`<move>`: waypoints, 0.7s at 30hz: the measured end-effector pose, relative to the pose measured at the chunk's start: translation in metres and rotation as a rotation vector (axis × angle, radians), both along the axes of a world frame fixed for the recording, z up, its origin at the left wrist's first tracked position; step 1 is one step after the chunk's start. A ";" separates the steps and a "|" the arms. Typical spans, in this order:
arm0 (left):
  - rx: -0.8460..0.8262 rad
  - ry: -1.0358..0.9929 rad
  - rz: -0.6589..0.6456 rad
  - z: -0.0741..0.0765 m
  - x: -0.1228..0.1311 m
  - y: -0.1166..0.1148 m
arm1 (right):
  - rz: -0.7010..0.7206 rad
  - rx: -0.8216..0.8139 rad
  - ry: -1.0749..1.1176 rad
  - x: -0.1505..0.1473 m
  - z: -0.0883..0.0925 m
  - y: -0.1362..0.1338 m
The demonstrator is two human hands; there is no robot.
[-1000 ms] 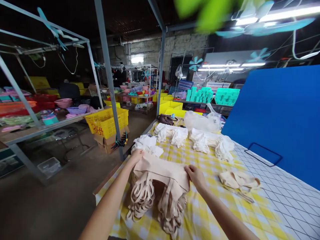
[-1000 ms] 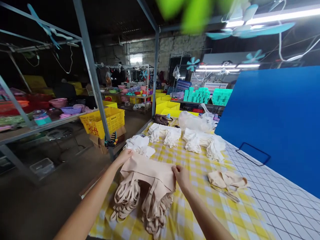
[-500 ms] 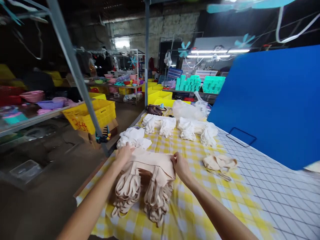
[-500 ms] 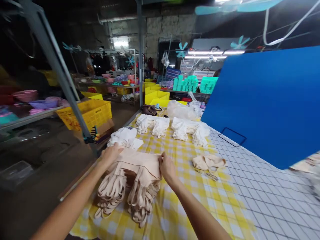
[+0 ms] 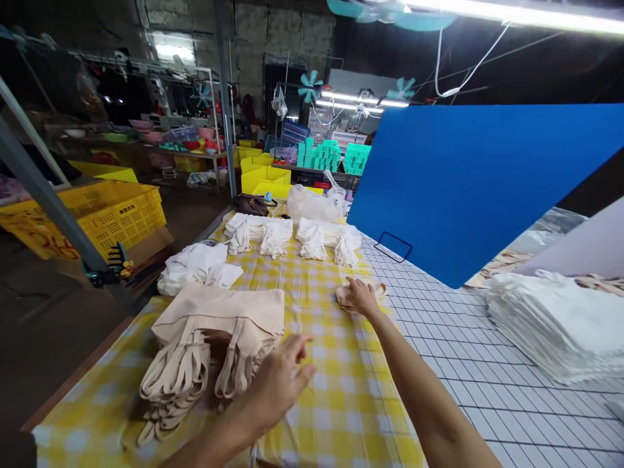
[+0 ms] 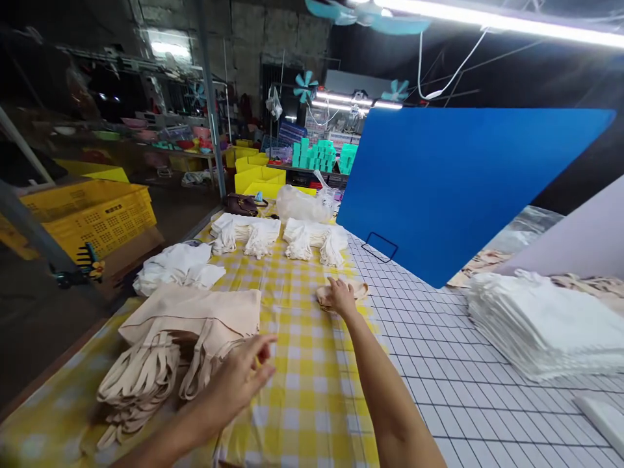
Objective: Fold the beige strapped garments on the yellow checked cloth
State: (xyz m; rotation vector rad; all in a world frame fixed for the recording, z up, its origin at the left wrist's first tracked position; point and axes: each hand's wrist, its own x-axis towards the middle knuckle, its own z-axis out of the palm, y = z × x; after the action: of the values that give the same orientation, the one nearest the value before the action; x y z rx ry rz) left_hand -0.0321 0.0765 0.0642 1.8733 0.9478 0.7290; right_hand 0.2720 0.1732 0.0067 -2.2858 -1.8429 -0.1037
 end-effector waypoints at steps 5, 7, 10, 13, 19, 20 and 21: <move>-0.665 -0.320 -0.019 -0.054 0.069 0.000 | 0.145 0.023 -0.022 -0.016 0.004 -0.025; -0.826 -0.427 0.106 -0.069 0.085 0.010 | 0.168 0.052 -0.029 -0.024 0.002 -0.040; -0.880 -0.469 0.226 -0.081 0.101 0.019 | 0.103 0.092 -0.034 -0.018 0.001 -0.045; -0.858 -0.483 0.218 -0.082 0.110 0.019 | -0.014 0.126 -0.026 0.005 0.001 -0.025; -0.888 -0.523 0.208 -0.081 0.110 0.015 | 0.080 0.124 -0.003 0.018 -0.008 -0.001; -0.910 -0.543 0.214 -0.081 0.110 0.017 | 0.106 0.134 -0.004 0.012 -0.012 -0.006; -0.944 -0.564 0.220 -0.080 0.110 0.019 | 0.132 0.147 -0.005 0.005 -0.016 -0.013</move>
State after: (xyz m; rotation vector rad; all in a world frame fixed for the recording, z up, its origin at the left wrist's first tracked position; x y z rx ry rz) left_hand 0.0774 0.0953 -0.0159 0.6960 0.8958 0.7036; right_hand 0.2771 0.1603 -0.0094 -2.0634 -1.9142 -0.2176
